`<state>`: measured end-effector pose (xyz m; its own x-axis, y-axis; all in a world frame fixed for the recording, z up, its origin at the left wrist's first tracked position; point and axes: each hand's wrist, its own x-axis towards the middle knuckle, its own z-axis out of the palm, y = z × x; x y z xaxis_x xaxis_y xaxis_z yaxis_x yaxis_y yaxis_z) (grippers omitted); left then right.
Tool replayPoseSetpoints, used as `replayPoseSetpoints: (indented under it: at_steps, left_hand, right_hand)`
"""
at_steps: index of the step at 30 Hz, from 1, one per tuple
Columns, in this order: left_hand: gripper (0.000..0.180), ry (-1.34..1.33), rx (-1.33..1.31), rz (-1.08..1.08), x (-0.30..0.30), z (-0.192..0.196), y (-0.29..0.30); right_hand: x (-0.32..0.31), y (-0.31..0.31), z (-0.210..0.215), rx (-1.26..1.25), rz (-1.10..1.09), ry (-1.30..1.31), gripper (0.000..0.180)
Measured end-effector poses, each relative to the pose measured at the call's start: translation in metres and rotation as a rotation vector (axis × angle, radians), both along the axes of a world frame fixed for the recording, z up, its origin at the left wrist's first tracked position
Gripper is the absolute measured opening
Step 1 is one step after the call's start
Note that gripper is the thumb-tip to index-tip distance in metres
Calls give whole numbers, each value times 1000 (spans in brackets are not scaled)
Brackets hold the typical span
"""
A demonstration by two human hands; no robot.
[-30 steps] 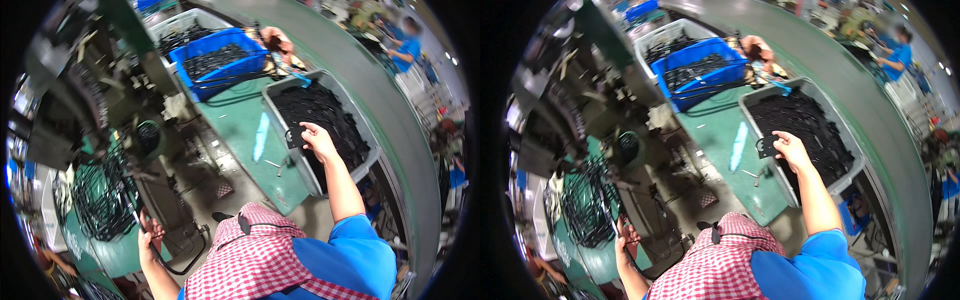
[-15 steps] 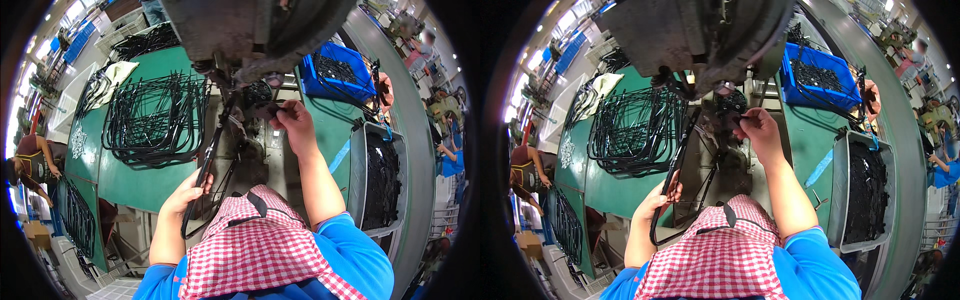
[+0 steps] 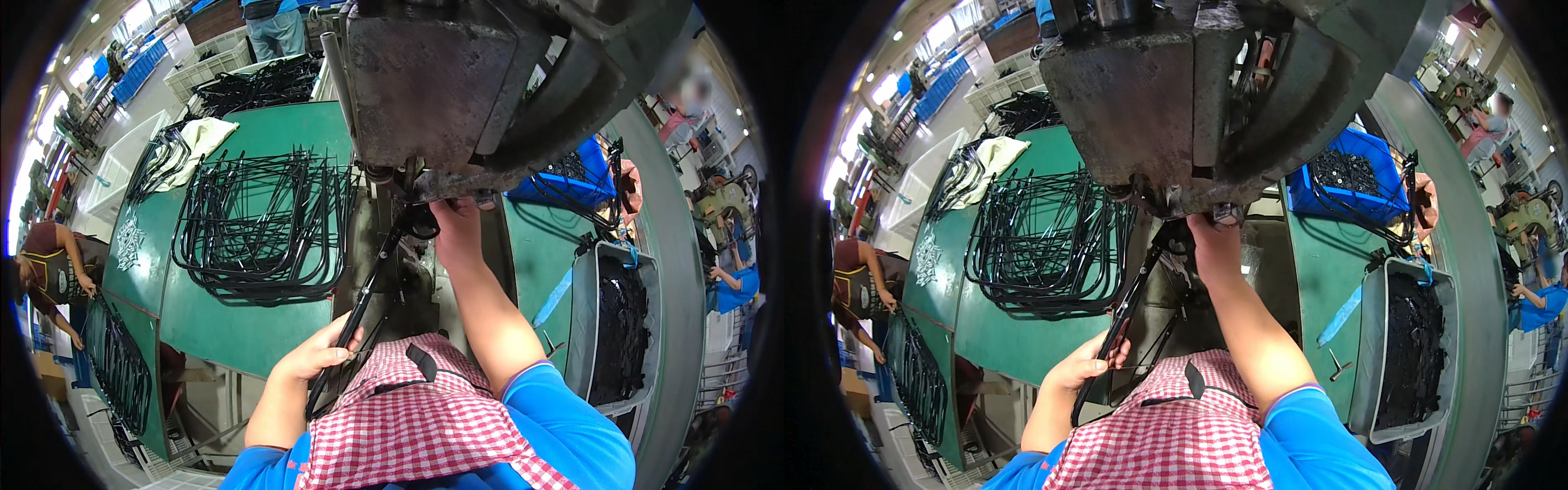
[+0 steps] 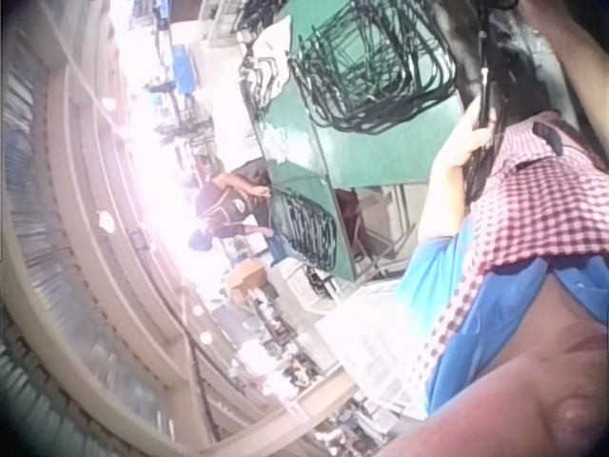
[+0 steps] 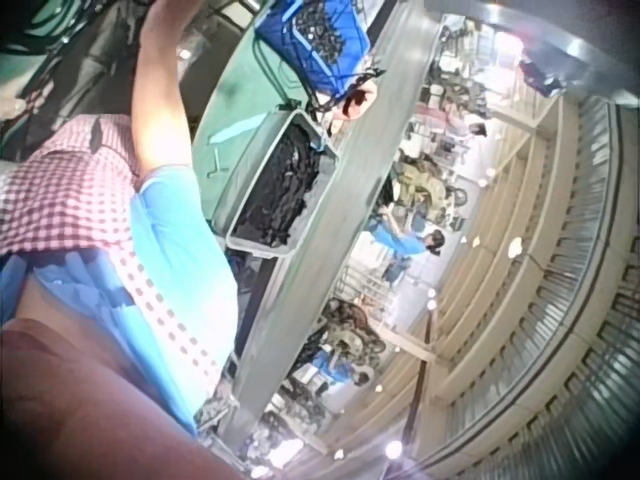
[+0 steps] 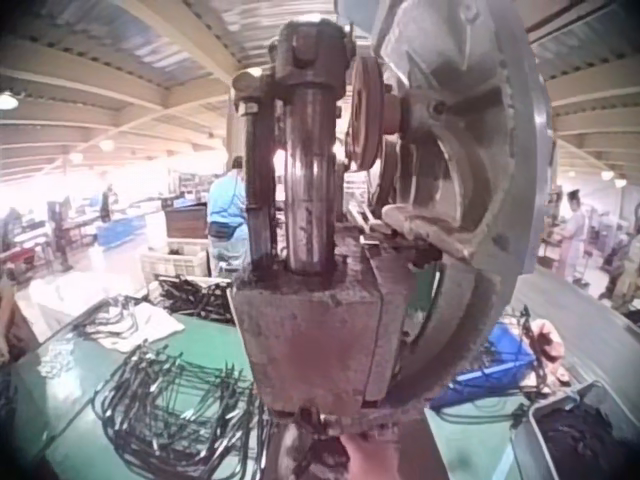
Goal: The person assembles wire baskets by inserting small black plastic clips into a press machine and attaching them to wire frames. The person repeatedly picks clips from a tray, positions them on the frame, operates the press, and places finished baskets into a white crate.
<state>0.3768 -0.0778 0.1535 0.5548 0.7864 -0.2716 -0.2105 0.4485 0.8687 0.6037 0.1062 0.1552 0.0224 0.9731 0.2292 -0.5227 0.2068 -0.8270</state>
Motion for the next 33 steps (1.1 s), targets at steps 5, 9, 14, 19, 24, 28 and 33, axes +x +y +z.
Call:
replayPoseSetpoints:
  at_steps: [5,9,14,19,24,28,33]
  left_hand:
    - [88,85,11,13,3,10,1]
    - [83,89,25,31,6,15,2]
    - [83,90,47,27,8,12,3]
    - [94,133,96,46,14,8,0]
    - [93,163,81,78,13,23,-2]
    - [90,140,17,93,15,27,-5]
    - [94,172,74,30,7,13,-4]
  right_hand:
    - [-18,9,-6,74,-94,-297,28]
    - [-17,7,-7,164,-176,-593,26]
    - [-16,10,-25,177,-297,-601,24]
    - [8,-8,-36,-109,-209,-315,24]
    - [31,-27,-33,-231,-200,-177,20]
    - [44,-48,-50,-363,-150,-212,26]
    - [61,-78,-65,-432,-50,-288,23]
